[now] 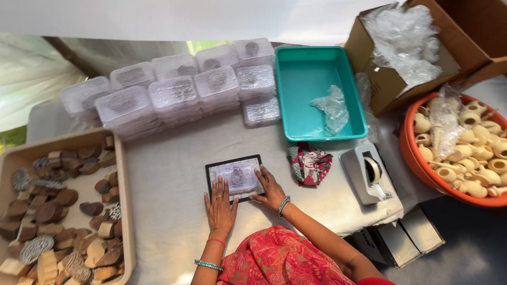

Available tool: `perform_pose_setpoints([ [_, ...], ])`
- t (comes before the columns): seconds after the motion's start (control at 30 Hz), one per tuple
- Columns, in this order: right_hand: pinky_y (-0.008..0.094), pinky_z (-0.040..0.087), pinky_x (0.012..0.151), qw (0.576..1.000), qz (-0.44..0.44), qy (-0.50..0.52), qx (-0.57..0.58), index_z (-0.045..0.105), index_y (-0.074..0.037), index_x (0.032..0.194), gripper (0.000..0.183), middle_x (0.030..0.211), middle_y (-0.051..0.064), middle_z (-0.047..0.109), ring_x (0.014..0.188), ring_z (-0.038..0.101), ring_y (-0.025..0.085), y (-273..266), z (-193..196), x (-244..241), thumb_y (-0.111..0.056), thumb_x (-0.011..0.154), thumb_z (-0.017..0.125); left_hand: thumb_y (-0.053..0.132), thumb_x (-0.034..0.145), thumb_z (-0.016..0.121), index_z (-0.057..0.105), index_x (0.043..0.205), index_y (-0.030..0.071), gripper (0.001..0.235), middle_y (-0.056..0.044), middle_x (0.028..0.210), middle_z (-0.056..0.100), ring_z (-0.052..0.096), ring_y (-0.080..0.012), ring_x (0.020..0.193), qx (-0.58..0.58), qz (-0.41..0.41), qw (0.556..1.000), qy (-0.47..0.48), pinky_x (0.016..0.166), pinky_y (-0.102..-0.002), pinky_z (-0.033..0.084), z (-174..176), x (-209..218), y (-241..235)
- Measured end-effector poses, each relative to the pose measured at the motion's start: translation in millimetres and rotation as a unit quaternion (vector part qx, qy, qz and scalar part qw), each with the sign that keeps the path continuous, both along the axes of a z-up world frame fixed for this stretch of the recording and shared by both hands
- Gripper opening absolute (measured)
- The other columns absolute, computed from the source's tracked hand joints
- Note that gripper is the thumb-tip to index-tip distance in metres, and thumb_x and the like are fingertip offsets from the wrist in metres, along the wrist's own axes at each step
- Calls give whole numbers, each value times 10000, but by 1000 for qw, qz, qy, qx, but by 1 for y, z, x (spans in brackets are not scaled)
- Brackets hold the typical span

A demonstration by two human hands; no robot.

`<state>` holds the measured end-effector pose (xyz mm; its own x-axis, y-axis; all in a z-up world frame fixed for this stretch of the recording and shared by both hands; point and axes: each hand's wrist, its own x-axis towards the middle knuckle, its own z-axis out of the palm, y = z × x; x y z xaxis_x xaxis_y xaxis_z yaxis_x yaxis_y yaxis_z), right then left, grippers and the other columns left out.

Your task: The person wraps a small plastic container with bubble wrap and secures it with tape. They then wipe the container and a wooden stamp with a cloth, place the stamp inside the container, and wrap the container again with bubble wrap and tape.

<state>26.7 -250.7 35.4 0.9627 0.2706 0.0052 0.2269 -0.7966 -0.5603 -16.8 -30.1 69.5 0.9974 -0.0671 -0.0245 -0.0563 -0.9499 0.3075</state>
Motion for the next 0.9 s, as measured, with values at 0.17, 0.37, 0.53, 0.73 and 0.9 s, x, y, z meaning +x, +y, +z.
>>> perform_pose_setpoints([
  [0.17,455,436,1129,997,-1,-13,72,422,-41,1509,861,1599,194,336,1431,405,395,-30,-11,-42,-404,834,815,487,974,508,183,1605,250,748,49,1699,89,56,-171,1563,72,-70,994,53,1240,-544,65,-4,-8,-18],
  [0.37,433,521,1007,997,-26,-22,65,598,-5,1351,564,1403,193,565,1228,590,373,-76,-13,-50,-260,873,757,426,991,522,80,1629,300,786,87,1716,-1,6,-155,1579,145,-59,978,136,1249,-589,48,19,-7,-26],
  [0.53,304,607,674,973,-185,-83,112,723,-111,1188,249,1215,91,710,699,713,184,-147,31,19,-211,962,690,410,977,549,52,1627,309,824,88,1717,-16,-10,-154,1580,141,-45,978,150,1262,-566,58,19,-7,-30],
  [0.73,400,529,852,929,-344,-138,12,703,-89,1272,496,1120,149,695,1042,643,277,-291,-15,169,-220,809,826,380,979,565,45,1623,339,828,124,1712,-27,-7,-134,1578,132,-26,975,176,1276,-540,57,27,-7,-34],
  [0.9,380,502,600,849,-411,198,266,704,-16,1200,482,933,116,728,818,682,214,-336,-40,222,-207,780,843,352,976,594,41,1625,357,853,134,1713,-31,1,-135,1578,121,-15,975,187,1278,-541,75,23,-5,-34],
])
